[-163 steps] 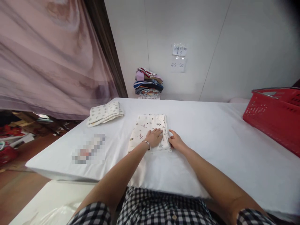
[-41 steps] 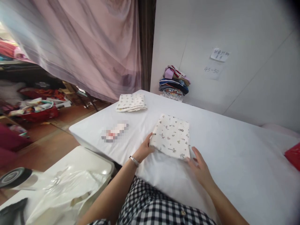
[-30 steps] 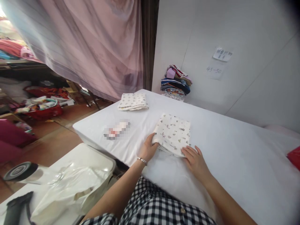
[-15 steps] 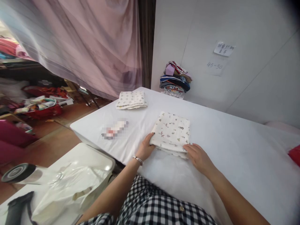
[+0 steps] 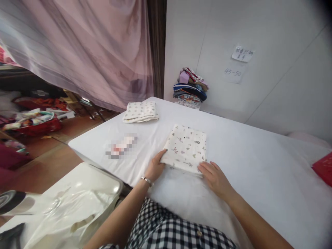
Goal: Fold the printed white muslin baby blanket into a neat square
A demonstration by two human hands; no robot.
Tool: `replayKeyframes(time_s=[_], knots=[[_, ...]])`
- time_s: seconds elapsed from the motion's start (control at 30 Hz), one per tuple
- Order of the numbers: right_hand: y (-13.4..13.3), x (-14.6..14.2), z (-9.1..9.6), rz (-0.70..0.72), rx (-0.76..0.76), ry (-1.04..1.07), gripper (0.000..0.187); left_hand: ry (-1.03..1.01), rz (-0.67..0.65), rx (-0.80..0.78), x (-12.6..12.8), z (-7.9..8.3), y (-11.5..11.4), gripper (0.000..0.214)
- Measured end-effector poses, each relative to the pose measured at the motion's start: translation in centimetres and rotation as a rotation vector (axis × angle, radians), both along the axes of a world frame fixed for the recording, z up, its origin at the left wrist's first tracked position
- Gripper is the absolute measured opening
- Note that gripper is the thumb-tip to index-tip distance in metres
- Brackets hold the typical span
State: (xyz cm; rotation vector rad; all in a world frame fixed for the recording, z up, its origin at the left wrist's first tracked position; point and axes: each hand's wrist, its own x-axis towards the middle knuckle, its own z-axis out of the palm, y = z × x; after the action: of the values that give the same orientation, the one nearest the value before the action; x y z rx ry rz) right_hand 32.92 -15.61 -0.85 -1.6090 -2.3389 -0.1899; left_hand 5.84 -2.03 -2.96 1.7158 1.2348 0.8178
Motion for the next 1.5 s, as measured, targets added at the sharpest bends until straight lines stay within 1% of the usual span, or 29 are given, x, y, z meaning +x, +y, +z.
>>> replayKeyframes(time_s=[0.07, 0.17, 0.23, 0.3, 0.43, 0.5, 0.57, 0.6, 0.67, 0.7, 0.77, 0.83, 0.93, 1.0, 1.07, 1.13, 1.2, 1.3, 1.4, 1.5], knots=[[-0.2, 0.1, -0.7, 0.001, 0.013, -0.003, 0.049, -0.013, -0.038, 0.020, -0.4, -0.1, 0.3, 0.072], [-0.3, 0.3, -1.3, 0.016, 0.033, 0.003, 0.050, -0.038, -0.093, 0.028, -0.9, 0.1, 0.6, 0.075], [-0.3, 0.3, -1.4, 0.032, 0.024, -0.005, 0.052, -0.054, -0.122, 0.004, -1.1, 0.5, 0.8, 0.077], [-0.4, 0.2, -1.3, 0.037, -0.004, -0.016, 0.052, -0.080, -0.125, -0.061, -1.2, 0.9, 0.8, 0.077], [-1.1, -0.1, -0.8, 0.022, -0.092, 0.028, 0.051, -0.157, -0.058, -0.241, -0.7, 1.3, 0.6, 0.075], [-1.2, -0.1, -0.4, 0.021, -0.155, 0.116, 0.049, -0.201, 0.000, -0.276, -0.4, 1.5, 0.3, 0.072], [-0.6, 0.3, 0.0, -0.013, -0.190, 0.271, 0.046, -0.270, 0.055, -0.326, -0.3, 1.9, -0.1, 0.072], [0.1, 0.7, 0.1, -0.059, -0.185, 0.370, 0.044, -0.318, 0.069, -0.373, -0.3, 2.2, -0.3, 0.074], [2.2, 1.7, 0.2, -0.213, -0.149, 0.584, 0.041, -0.430, 0.060, -0.496, -0.6, 2.8, -0.7, 0.080], [3.7, 2.4, 0.1, -0.308, -0.129, 0.684, 0.041, -0.483, 0.045, -0.553, -0.7, 3.1, -0.8, 0.082], [6.9, 4.0, -0.2, -0.478, -0.134, 0.846, 0.045, -0.538, 0.026, -0.626, -0.9, 3.5, -0.8, 0.079], [10.2, 5.4, -0.6, -0.591, -0.186, 0.948, 0.054, -0.514, 0.069, -0.657, -0.9, 3.6, -0.6, 0.070], [14.5, 6.8, -0.7, -0.711, -0.300, 1.065, 0.067, -0.428, 0.153, -0.643, -0.3, 3.2, -0.3, 0.067], [16.6, 7.2, -0.5, -0.742, -0.357, 1.105, 0.074, -0.423, 0.154, -0.609, 0.1, 2.9, -0.2, 0.065], [18.3, 7.5, -0.2, -0.743, -0.404, 1.134, 0.082, -0.442, 0.137, -0.578, 0.4, 2.5, -0.2, 0.062], [19.5, 7.8, 0.2, -0.736, -0.468, 1.164, 0.088, -0.434, 0.144, -0.559, 0.5, 2.3, -0.2, 0.059], [20.3, 8.2, 0.6, -0.725, -0.536, 1.192, 0.090, -0.412, 0.159, -0.557, 0.4, 2.2, -0.1, 0.057], [21.1, 8.7, 1.1, -0.704, -0.613, 1.247, 0.081, -0.415, 0.158, -0.570, 0.4, 2.2, 0.0, 0.058], [21.3, 8.7, 1.3, -0.664, -0.645, 1.321, 0.064, -0.436, 0.159, -0.553, 0.5, 2.5, -0.2, 0.059], [21.1, 8.4, 1.1, -0.611, -0.665, 1.415, 0.051, -0.453, 0.174, -0.563, 0.5, 2.8, -0.4, 0.058]])
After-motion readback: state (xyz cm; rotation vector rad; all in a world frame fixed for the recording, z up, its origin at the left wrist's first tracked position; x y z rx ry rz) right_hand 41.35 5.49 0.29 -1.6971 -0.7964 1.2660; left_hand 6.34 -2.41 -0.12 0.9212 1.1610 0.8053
